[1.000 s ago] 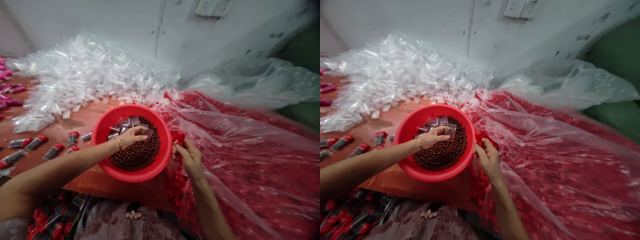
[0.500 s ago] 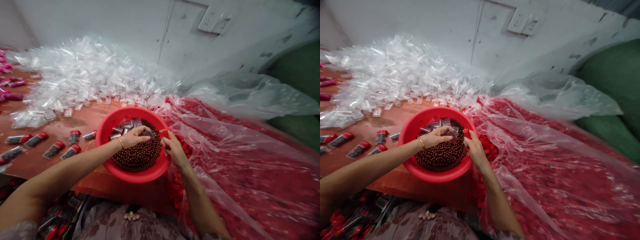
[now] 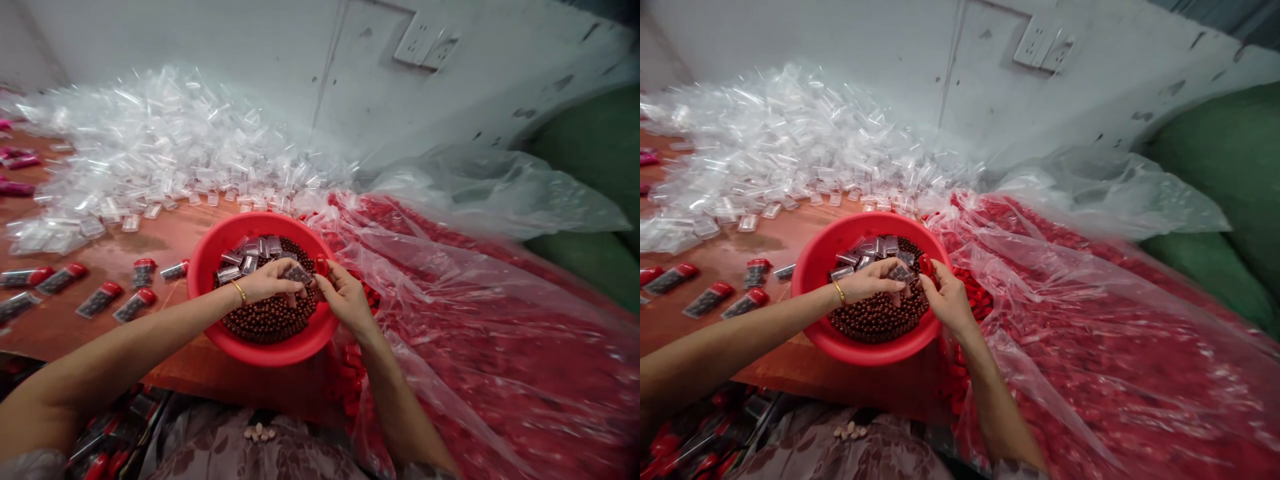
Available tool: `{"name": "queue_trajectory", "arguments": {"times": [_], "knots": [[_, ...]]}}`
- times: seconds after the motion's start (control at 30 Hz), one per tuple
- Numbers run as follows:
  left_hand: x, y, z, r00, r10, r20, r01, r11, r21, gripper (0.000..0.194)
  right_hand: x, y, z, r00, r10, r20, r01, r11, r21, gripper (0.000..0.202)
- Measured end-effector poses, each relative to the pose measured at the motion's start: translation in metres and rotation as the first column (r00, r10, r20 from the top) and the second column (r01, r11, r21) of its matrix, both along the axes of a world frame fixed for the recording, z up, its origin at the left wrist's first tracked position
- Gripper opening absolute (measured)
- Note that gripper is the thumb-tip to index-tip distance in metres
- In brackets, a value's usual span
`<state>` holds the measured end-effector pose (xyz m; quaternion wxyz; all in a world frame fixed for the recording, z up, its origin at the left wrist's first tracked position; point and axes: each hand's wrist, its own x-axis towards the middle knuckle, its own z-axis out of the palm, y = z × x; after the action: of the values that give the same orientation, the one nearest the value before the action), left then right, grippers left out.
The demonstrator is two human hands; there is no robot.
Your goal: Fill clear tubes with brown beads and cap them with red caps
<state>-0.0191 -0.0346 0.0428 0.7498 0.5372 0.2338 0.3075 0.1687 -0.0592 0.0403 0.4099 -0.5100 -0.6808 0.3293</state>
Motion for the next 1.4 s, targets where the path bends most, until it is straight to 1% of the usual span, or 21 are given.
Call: {"name": "queue_trajectory", "arguments": {"times": [0.1, 0.2, 0.3, 0.37, 0.5, 0.57, 0.63, 0.67, 0.7, 0.73, 0.8, 0.83, 0.9, 0.97, 1.0, 1.03, 1.1, 1.17, 1.23, 1.33, 1.4], "knots": [[0.001, 0.000, -0.001, 1.000, 0.011, -0.025, -0.010, 1.000, 0.017, 0.046, -0.003, -0.001, 0.003, 0.963, -0.029, 0.269, -0.037, 0.971, 0.236, 0.035], [0.003, 0.000, -0.004, 0.998, 0.044, -0.051, -0.041, 0.998, 0.053, 0.046, -0.008, -0.003, 0.001, 0.877, -0.119, 0.466, -0.084, 0.916, 0.392, 0.043], [0.005, -0.002, -0.007, 0.989, 0.117, -0.090, -0.106, 0.988, 0.114, 0.046, -0.012, -0.005, -0.005, 0.791, -0.231, 0.566, -0.089, 0.872, 0.481, 0.046], [0.007, -0.003, -0.010, 0.980, 0.162, -0.119, -0.142, 0.977, 0.161, 0.044, -0.013, -0.007, -0.008, 0.780, -0.233, 0.581, -0.114, 0.860, 0.498, 0.048], [0.009, -0.003, -0.013, 0.966, 0.188, -0.176, -0.146, 0.962, 0.229, 0.034, -0.015, -0.008, -0.012, 0.811, -0.168, 0.560, -0.155, 0.862, 0.483, 0.053], [0.007, -0.002, -0.014, 0.946, 0.243, -0.217, -0.165, 0.932, 0.322, 0.027, -0.016, -0.008, -0.014, 0.814, -0.148, 0.562, -0.166, 0.868, 0.467, 0.054], [0.005, -0.002, -0.014, 0.915, 0.317, -0.250, -0.185, 0.879, 0.439, 0.020, -0.015, -0.008, -0.015, 0.817, -0.123, 0.563, -0.176, 0.877, 0.447, 0.054], [0.005, -0.002, -0.014, 0.905, 0.335, -0.262, -0.179, 0.858, 0.481, 0.018, -0.013, -0.009, -0.015, 0.826, -0.101, 0.554, -0.183, 0.882, 0.433, 0.053], [0.005, -0.002, -0.014, 0.904, 0.330, -0.273, -0.160, 0.851, 0.500, 0.018, -0.011, -0.010, -0.014, 0.842, -0.069, 0.535, -0.193, 0.887, 0.419, 0.052], [0.005, -0.003, -0.013, 0.910, 0.306, -0.280, -0.137, 0.859, 0.494, 0.018, -0.008, -0.011, -0.012, 0.864, -0.032, 0.503, -0.201, 0.893, 0.402, 0.049], [0.007, -0.006, -0.011, 0.935, 0.224, -0.274, -0.084, 0.893, 0.442, 0.021, -0.002, -0.013, -0.006, 0.917, 0.025, 0.398, -0.185, 0.911, 0.368, 0.041], [0.009, -0.007, -0.010, 0.949, 0.175, -0.263, -0.052, 0.908, 0.416, 0.021, 0.001, -0.013, -0.003, 0.945, 0.029, 0.325, -0.151, 0.921, 0.358, 0.037], [0.012, -0.010, -0.007, 0.961, 0.095, -0.259, 0.021, 0.911, 0.412, 0.020, 0.000, -0.011, 0.003, 0.989, -0.027, 0.143, -0.024, 0.939, 0.342, 0.035], [0.013, -0.012, -0.004, 0.950, 0.042, -0.309, 0.116, 0.872, 0.475, 0.018, -0.008, -0.005, 0.007, 0.993, -0.104, -0.062, 0.116, 0.959, 0.258, 0.046], [0.013, -0.013, -0.003, 0.937, 0.031, -0.348, 0.161, 0.844, 0.511, 0.019, -0.014, -0.001, 0.008, 0.981, -0.123, -0.150, 0.149, 0.973, 0.179, 0.054], [0.012, -0.013, -0.002, 0.923, 0.028, -0.385, 0.200, 0.819, 0.538, 0.021, -0.021, 0.003, 0.008, 0.968, -0.124, -0.218, 0.146, 0.986, 0.086, 0.061], [0.010, -0.015, -0.001, 0.900, 0.023, -0.436, 0.254, 0.784, 0.567, 0.025, -0.036, 0.009, 0.008, 0.958, -0.053, -0.281, 0.031, 0.996, -0.081, 0.072], [0.009, -0.016, -0.001, 0.888, 0.038, -0.458, 0.271, 0.762, 0.588, 0.026, -0.046, 0.012, 0.008, 0.962, 0.051, -0.269, -0.098, 0.982, -0.163, 0.075], [0.007, -0.018, -0.002, 0.878, 0.077, -0.473, 0.270, 0.737, 0.620, 0.023, -0.050, 0.012, 0.008, 0.969, 0.132, -0.210, -0.168, 0.973, -0.161, 0.071], [0.006, -0.019, -0.005, 0.859, 0.165, -0.485, 0.248, 0.695, 0.675, 0.017, -0.051, 0.011, 0.008, 0.980, 0.191, -0.049, -0.192, 0.981, -0.031, 0.064], [0.006, -0.019, -0.006, 0.819, 0.234, -0.523, 0.251, 0.674, 0.694, 0.016, -0.053, 0.011, 0.007, 0.986, 0.152, 0.069, -0.157, 0.985, 0.071, 0.062]]}}
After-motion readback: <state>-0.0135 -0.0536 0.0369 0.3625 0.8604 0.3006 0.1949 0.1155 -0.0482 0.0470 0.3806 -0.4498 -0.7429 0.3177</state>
